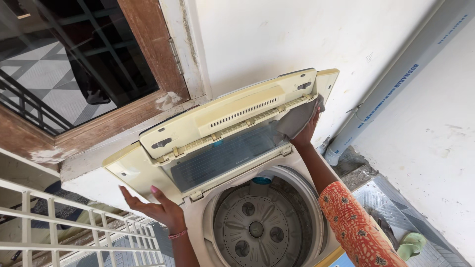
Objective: The person cleans the exterior and interior of a washing machine using a cloth, wiping the top lid, control panel, and the inside rim.
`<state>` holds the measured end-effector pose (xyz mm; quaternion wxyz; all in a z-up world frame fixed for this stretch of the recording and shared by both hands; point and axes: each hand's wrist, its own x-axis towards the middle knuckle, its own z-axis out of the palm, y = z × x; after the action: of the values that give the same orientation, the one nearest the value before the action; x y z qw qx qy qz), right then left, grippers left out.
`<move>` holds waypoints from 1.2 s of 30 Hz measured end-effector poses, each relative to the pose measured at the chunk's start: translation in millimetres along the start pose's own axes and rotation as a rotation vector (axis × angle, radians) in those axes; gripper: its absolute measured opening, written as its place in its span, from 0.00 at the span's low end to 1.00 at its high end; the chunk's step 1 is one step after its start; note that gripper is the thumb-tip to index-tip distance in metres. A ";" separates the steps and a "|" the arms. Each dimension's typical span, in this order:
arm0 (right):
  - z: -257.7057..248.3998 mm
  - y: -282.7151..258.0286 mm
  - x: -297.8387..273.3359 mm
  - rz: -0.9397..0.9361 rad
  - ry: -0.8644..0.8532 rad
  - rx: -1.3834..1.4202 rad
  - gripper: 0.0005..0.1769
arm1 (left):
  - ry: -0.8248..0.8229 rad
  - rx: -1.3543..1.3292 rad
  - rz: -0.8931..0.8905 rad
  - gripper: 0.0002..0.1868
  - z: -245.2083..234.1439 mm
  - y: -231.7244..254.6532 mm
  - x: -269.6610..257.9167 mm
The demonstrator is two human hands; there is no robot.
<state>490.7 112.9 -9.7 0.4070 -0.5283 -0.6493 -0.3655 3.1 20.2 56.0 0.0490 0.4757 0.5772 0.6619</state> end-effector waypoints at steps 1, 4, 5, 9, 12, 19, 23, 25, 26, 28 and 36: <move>2.1 3.2 -4.6 0.075 0.049 0.022 0.33 | -0.004 -0.009 0.000 0.37 6.4 2.7 10.9; 24.3 25.5 -17.0 0.373 0.085 0.073 0.31 | 0.077 -0.039 0.079 0.35 23.2 -2.6 30.6; 31.8 41.6 -17.5 0.473 0.031 0.055 0.31 | 0.104 0.018 0.019 0.35 28.7 -8.0 31.1; 38.7 112.6 8.4 0.507 -0.112 -0.086 0.31 | 0.153 0.246 0.190 0.35 30.2 -37.9 25.5; 28.6 148.5 57.2 0.478 0.146 0.695 0.23 | 0.176 0.264 0.205 0.35 32.9 -48.6 22.1; -45.7 102.8 130.0 0.077 0.034 0.202 0.10 | 0.200 0.249 0.167 0.36 38.6 -45.9 19.8; -49.8 84.7 129.5 0.221 0.073 0.452 0.15 | 0.163 0.183 0.095 0.36 35.7 -43.5 19.6; -45.1 85.3 121.2 0.152 0.105 0.404 0.21 | 0.146 0.127 0.050 0.37 33.5 -39.5 19.3; -41.9 87.3 117.6 0.147 0.107 0.411 0.21 | 0.131 0.140 0.077 0.36 32.4 -37.0 20.0; -36.2 92.0 105.3 0.160 0.091 0.273 0.25 | 0.123 0.161 0.102 0.35 26.0 -31.9 20.6; 24.5 91.1 2.2 0.246 -0.042 0.147 0.30 | 0.009 -0.285 -0.091 0.33 12.9 -43.9 10.5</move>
<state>576.6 151.8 -13.5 0.4727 -0.5800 -0.6132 -0.2532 -15.0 50.3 24.9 0.1434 0.4344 0.4985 0.7363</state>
